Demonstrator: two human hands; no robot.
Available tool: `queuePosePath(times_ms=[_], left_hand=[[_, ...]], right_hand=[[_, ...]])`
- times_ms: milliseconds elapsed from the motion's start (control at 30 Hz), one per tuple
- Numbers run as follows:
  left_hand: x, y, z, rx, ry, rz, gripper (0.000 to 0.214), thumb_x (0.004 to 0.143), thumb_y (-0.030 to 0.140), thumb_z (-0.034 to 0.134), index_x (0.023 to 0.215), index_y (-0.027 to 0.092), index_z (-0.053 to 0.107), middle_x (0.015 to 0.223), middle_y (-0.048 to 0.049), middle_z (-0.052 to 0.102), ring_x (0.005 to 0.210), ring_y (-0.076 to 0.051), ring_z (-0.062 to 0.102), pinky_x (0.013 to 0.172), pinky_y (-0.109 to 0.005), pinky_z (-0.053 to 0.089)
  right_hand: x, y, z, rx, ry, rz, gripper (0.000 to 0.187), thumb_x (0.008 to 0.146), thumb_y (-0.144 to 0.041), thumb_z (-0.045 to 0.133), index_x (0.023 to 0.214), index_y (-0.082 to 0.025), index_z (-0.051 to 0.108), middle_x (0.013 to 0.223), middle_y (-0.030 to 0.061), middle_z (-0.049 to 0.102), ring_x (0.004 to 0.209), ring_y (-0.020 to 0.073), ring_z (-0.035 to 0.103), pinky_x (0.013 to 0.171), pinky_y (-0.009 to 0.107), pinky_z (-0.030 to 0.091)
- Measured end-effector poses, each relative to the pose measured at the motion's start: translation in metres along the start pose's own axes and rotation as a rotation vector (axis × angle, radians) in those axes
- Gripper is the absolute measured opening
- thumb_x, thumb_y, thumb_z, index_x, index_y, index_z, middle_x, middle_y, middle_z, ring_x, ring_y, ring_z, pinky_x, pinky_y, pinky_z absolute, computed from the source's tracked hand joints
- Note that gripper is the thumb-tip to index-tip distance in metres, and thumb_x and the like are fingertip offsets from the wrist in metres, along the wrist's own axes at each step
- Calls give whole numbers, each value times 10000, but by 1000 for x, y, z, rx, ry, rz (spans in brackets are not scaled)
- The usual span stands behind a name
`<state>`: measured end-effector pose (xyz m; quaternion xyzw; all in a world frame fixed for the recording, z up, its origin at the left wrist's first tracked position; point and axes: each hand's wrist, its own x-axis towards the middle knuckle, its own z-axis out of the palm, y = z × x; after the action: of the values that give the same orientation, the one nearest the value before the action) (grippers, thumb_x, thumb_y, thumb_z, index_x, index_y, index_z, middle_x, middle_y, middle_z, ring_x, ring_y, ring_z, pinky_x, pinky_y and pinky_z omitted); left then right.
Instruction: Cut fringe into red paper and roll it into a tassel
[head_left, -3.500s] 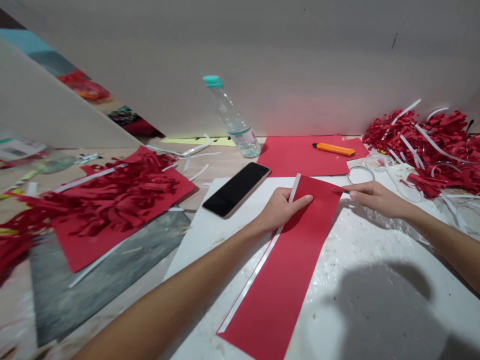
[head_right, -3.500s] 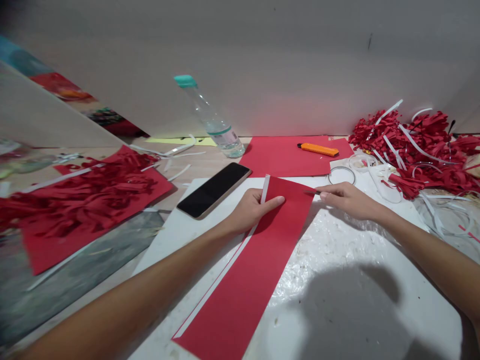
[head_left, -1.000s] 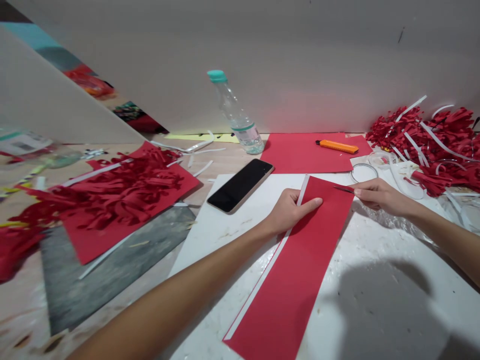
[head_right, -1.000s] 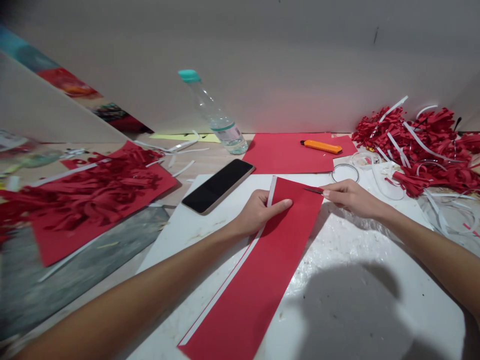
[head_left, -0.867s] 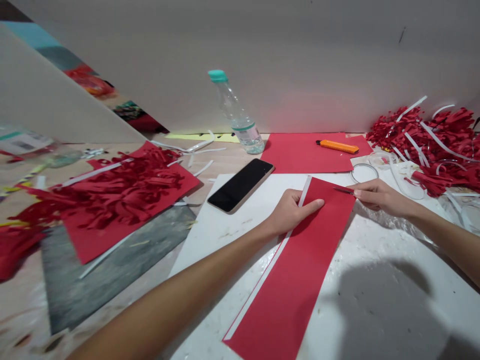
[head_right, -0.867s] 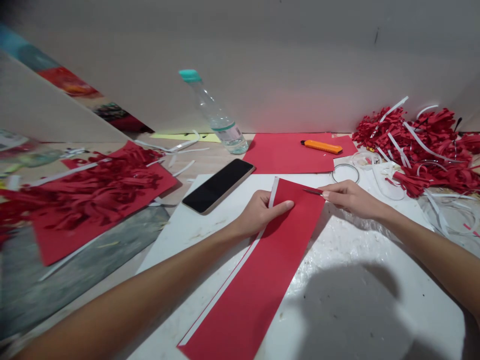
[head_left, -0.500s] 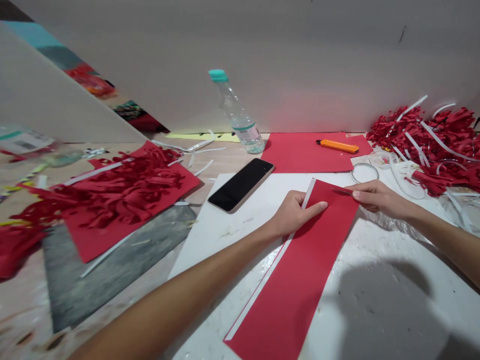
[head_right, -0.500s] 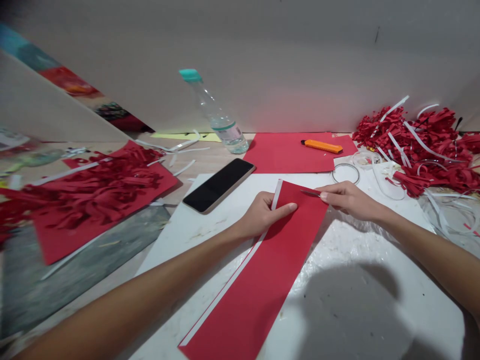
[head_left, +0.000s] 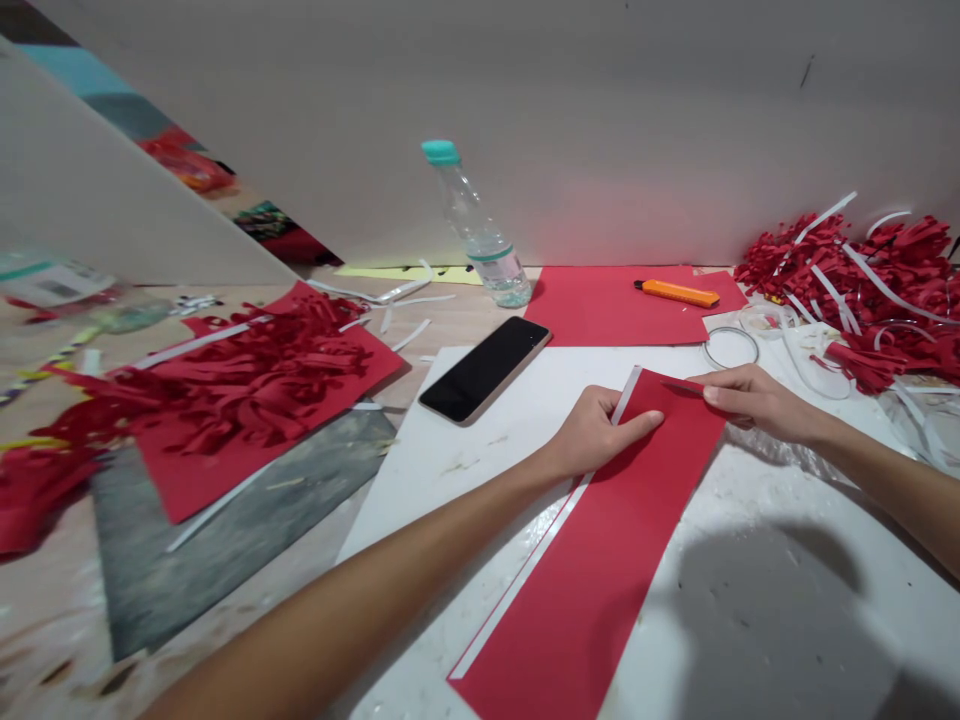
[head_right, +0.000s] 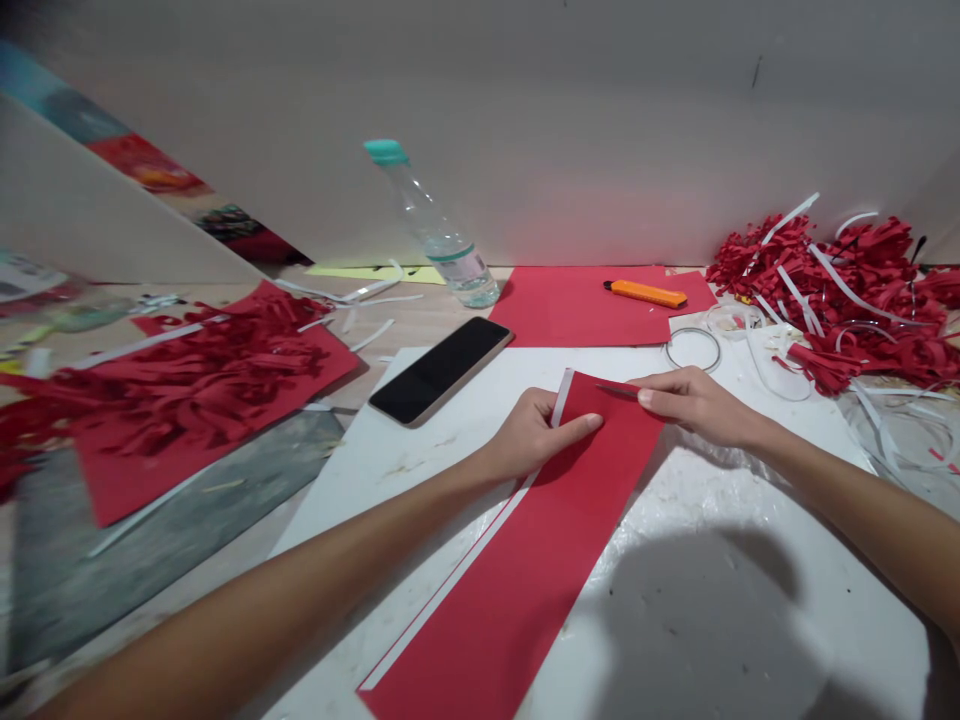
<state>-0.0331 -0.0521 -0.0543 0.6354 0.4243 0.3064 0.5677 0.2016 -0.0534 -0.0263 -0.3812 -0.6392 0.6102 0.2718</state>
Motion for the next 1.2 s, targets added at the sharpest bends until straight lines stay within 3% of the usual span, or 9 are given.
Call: queuePosePath(times_ms=[133,333,733,967,1200], left_hand=[[-1,2,2,-31,-11,-6,393,743,483,703,652,101,673,626,-47,651,537,-126,568,463,-204,425],[-1,2,2,-21,4,12,418,746,472,705,571,103,619,589,-41,619,515,-110,536,450,-195,403],[-3,3,8,-27,-33,13,421,743,499,692,616,101,642,601,-44,623,527,-126,553,451,-201,410],[-2,2,7,-1,-35,18,429,749,499,685,624,91,642,600,-51,616,532,-128,549,464,-209,419],[-3,2,8,4,-41,20,431,751,502,679,612,96,636,587,-46,611,516,-126,540,454,-209,403]], right_hand=[[-1,-2,4,33,28,4,399,859,-457,624,1068,-136,735,582,-49,347,507,75,210,463,226,231],[0,-1,5,55,50,5,362,859,-450,615,826,-109,731,557,-52,341,499,72,236,478,235,253],[-1,-4,9,69,46,33,409,830,-479,633,915,-90,724,606,-14,493,515,72,322,470,225,251],[-1,-2,10,133,56,42,366,832,-446,649,859,-87,715,625,-7,530,518,71,366,490,226,279],[0,-1,11,168,45,67,382,818,-463,671,867,-86,719,732,50,633,632,126,530,559,240,376]])
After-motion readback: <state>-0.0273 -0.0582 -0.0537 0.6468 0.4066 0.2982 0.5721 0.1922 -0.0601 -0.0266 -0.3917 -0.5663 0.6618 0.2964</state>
